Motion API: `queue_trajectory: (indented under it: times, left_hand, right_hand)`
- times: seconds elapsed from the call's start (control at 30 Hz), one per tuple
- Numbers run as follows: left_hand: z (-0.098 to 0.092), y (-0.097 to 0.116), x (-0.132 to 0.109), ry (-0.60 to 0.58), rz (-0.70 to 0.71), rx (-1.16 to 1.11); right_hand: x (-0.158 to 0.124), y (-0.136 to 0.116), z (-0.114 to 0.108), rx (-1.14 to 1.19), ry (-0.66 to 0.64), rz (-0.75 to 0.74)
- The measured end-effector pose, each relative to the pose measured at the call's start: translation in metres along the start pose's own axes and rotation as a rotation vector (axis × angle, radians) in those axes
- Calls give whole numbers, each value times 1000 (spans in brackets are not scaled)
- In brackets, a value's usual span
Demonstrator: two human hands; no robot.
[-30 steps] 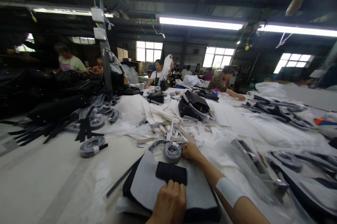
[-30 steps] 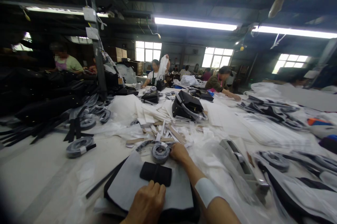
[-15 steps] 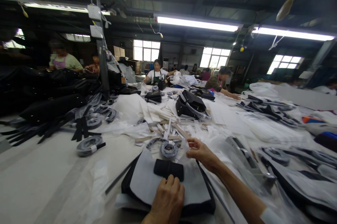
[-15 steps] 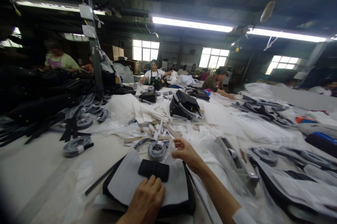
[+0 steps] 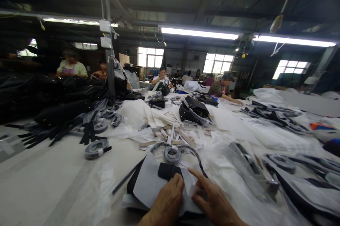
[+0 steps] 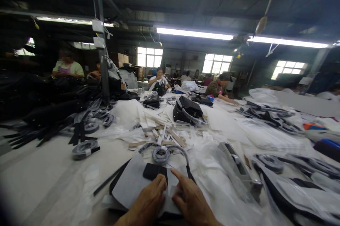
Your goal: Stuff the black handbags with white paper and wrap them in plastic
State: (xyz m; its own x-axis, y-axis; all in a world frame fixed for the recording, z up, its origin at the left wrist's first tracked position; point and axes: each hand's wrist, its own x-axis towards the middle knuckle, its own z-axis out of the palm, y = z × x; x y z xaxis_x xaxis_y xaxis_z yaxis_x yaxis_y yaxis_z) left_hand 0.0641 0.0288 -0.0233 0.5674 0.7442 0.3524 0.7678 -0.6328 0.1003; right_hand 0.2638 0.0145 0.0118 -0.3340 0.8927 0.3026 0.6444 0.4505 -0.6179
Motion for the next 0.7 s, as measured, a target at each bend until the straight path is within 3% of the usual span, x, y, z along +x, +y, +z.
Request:
queue_trajectory:
  times: [0.13, 0.3, 0.5, 0.6, 0.7]
  left_hand:
    - [-3, -6, -5, 150, 109, -195]
    - [-6, -7, -7, 140, 192, -363]
    - [-20, -3, -12, 66, 202, -542]
    - [-21, -5, -13, 59, 210, -568]
    - [-24, -7, -14, 59, 214, -601]
  right_hand:
    - [-9, -6, 7, -132, 96, -241]
    - [-12, -20, 13, -327, 220, -513]
    - [-31, -31, 13, -387, 186, -580]
    - [-56, -17, 22, -325, 106, -662]
    - [-79, 3, 36, -257, 57, -638]
